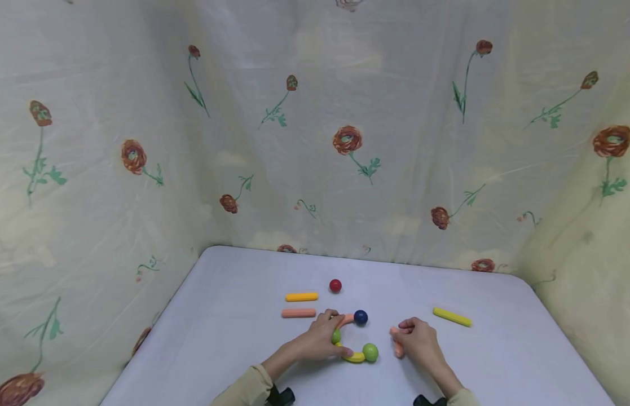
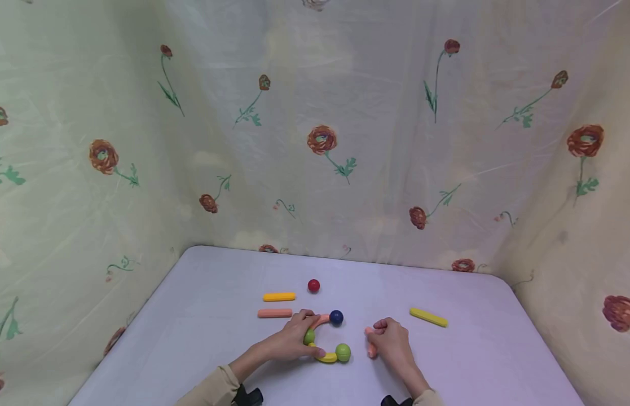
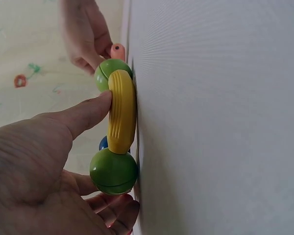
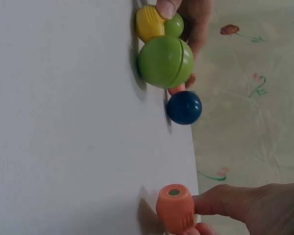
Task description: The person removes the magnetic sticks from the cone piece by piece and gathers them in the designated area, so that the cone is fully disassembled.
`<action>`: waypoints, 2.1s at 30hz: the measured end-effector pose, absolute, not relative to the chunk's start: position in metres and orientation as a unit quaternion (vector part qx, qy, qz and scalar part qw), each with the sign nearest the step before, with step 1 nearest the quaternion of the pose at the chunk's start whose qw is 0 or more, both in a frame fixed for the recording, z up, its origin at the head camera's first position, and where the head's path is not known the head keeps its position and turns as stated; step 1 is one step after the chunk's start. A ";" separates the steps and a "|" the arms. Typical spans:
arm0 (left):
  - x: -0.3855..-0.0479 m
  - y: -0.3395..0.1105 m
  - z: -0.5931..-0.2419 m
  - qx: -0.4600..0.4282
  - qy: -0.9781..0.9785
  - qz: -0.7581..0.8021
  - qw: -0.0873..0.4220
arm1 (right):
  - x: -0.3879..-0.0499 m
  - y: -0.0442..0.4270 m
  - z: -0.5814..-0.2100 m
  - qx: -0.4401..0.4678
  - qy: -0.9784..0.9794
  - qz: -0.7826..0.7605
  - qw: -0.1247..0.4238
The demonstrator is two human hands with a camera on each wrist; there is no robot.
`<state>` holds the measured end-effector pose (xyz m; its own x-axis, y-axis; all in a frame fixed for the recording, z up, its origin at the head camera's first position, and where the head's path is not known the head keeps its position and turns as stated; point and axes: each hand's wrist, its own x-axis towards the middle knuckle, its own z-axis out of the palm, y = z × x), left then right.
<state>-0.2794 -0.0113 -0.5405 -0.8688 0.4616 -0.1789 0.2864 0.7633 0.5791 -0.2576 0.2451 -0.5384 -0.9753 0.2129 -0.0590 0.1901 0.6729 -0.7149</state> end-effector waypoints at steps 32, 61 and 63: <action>-0.282 -0.013 -0.542 0.202 0.921 0.291 0.162 | -0.254 0.242 -0.530 -0.007 -0.903 0.429 -0.039; -0.281 -0.011 -0.544 0.200 0.927 0.276 0.155 | -0.258 0.231 -0.535 0.211 -0.856 0.427 -0.199; -0.281 -0.011 -0.543 0.195 0.928 0.278 0.157 | -0.261 0.233 -0.535 0.199 -0.859 0.430 -0.193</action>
